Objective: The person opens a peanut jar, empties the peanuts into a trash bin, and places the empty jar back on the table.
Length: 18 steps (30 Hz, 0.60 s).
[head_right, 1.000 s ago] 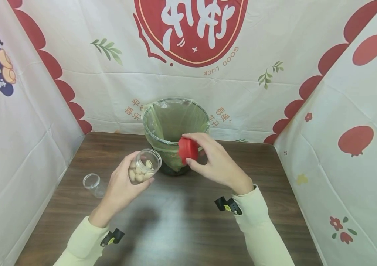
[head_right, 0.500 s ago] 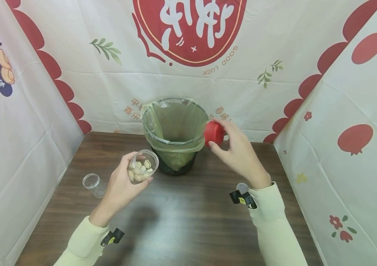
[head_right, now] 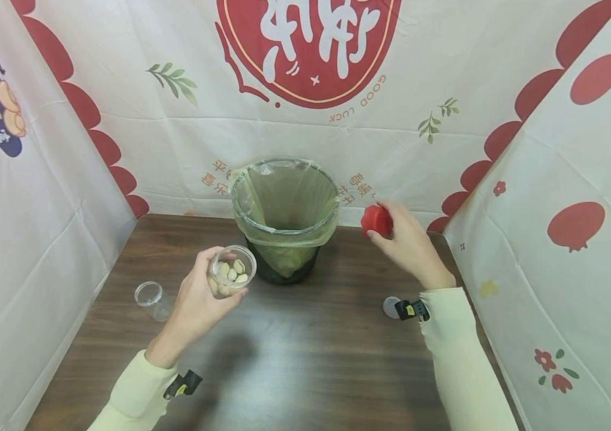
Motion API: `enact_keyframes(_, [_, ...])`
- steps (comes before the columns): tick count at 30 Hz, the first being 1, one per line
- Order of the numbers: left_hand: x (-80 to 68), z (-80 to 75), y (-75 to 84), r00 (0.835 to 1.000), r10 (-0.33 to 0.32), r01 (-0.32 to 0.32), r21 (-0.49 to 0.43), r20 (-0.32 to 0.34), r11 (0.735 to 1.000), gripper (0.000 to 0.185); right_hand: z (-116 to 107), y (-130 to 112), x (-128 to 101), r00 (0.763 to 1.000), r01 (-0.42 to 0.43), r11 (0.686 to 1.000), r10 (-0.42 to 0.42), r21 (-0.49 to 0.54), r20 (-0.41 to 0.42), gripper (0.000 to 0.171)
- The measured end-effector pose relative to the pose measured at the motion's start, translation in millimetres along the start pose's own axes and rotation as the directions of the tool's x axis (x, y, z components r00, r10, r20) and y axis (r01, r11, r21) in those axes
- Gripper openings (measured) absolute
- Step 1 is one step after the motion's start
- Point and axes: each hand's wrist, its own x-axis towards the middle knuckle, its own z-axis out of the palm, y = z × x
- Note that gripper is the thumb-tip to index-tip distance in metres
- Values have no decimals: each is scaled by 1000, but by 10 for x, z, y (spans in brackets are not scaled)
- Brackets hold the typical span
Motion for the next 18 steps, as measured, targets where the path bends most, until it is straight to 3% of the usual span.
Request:
enact_keyframes(9, [12, -23, 10, 999, -35, 35, -19, -3, 999, 79, 146, 437, 146, 985, -62, 995, 74, -80, 158, 72])
enact_keyframes(18, [19, -27, 0, 999, -38, 38, -16, -14, 999, 80, 369, 859, 207, 967, -64, 989, 95, -136, 235, 68])
